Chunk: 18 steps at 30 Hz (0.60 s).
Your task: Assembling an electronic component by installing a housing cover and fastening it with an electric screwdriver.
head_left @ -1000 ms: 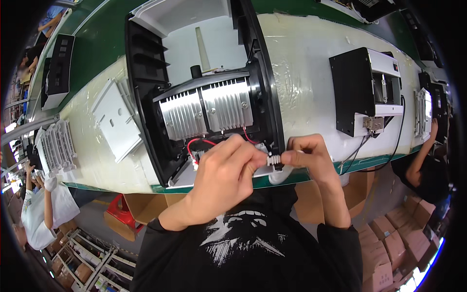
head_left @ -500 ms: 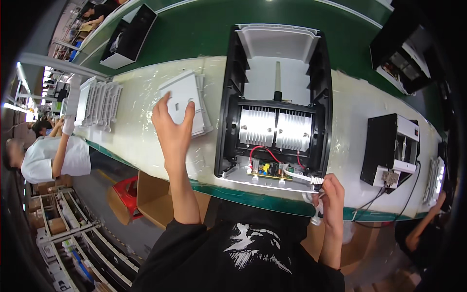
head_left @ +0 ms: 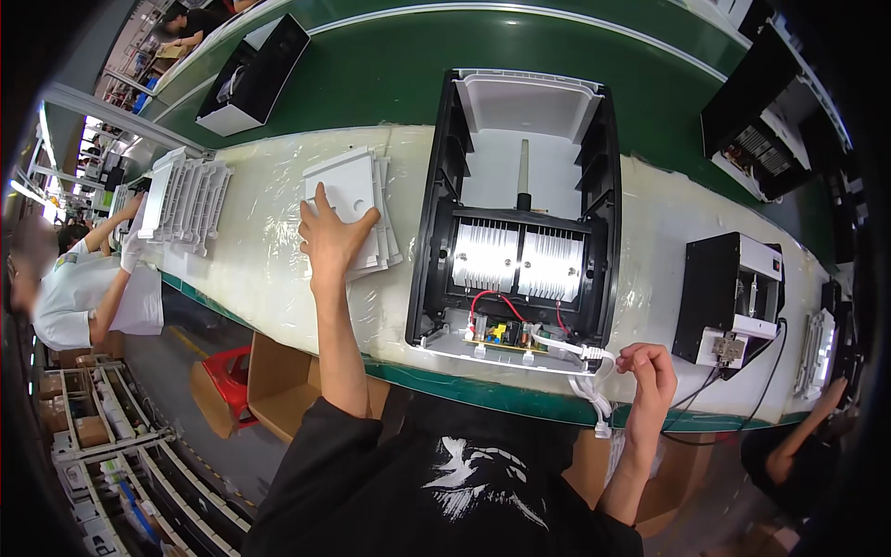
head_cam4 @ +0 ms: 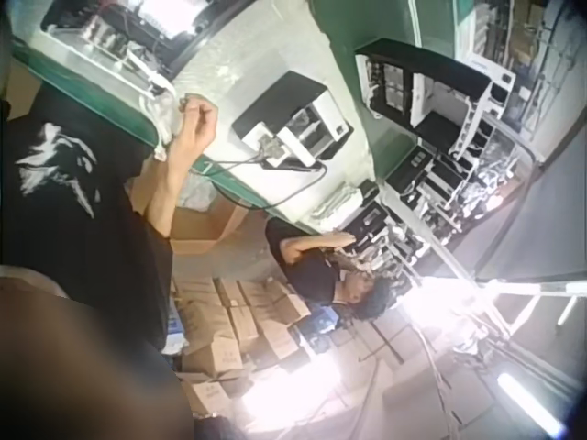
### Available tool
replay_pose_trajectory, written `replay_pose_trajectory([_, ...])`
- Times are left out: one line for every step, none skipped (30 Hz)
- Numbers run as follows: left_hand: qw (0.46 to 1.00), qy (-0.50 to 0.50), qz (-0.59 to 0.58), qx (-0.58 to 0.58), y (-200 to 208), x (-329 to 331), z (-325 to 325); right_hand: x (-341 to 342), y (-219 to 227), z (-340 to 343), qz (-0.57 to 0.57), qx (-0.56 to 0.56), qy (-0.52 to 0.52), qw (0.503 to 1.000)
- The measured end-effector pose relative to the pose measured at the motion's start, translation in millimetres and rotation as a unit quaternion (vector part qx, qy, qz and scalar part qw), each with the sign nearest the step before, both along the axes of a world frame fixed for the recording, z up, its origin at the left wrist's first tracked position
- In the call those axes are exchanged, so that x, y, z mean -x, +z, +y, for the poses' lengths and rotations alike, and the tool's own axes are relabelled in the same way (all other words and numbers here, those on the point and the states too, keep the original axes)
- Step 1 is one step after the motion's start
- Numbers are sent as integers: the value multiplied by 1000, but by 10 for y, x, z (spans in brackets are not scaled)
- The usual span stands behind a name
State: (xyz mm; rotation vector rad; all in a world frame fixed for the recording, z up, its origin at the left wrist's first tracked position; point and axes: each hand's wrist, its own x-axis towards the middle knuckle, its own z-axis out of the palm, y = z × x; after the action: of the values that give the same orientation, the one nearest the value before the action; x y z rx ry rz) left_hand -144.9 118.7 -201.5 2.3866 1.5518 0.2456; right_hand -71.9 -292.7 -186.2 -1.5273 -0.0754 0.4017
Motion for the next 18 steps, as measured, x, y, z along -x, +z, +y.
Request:
replay_pose_trajectory([1000,6,-4,1,18,-8,1,-3,7,12,-11,15,0,1000])
replay_pose_trajectory([1000,12,-8,1,35,-14,3,-10,7,26,-14,14,2,1000])
replay_pose_trajectory([1000,12,-11,1,46,-8,6,-2,3,35,-31,27,-1,999])
replay_pose_trajectory([1000,-1,-27,-10,57,9,14,0,3,41,-47,41,-5,998])
replay_pose_trajectory([999,-15,-43,-20,69,27,20,-6,15,44,-50,40,-5,998])
replay_pose_trajectory([999,-15,-47,-20,98,64,13,-15,32,46,-58,39,-6,998])
replay_pose_trajectory([994,-37,-71,-76,155,124,-1,-24,53,59,-66,38,-6,997])
replay_pose_trajectory([985,-59,-95,-131,221,173,-31,-36,76,71,-70,38,-7,997])
replay_pose_trajectory([985,-54,-98,-132,359,248,-68,-54,104,107,-88,28,-2,996])
replay_pose_trajectory([955,-129,-263,39,551,284,-139,-82,145,120,-106,20,-1,994])
replay_pose_trajectory([863,-202,-412,212,667,268,-219,-115,203,120,-112,25,-7,993])
replay_pose_trajectory([861,-201,-416,212,769,285,-310,-156,289,171,-171,40,2,984])
replay_pose_trajectory([740,-250,-476,405,861,307,-432,-201,379,251,-230,53,14,972])
replay_pose_trajectory([574,-287,-508,574,925,304,-559,-245,510,389,-291,47,20,955])
replay_pose_trajectory([373,-312,-509,710,924,263,-647,-284,634,556,-352,44,23,935])
replay_pose_trajectory([381,-420,-444,694,853,161,-663,-311,744,710,-356,46,23,933])
replay_pose_trajectory([390,-519,-373,663,837,99,-680,-326,869,870,-401,36,58,914])
replay_pose_trajectory([426,-540,-320,652,876,47,-754,-357,924,956,-445,32,89,890])
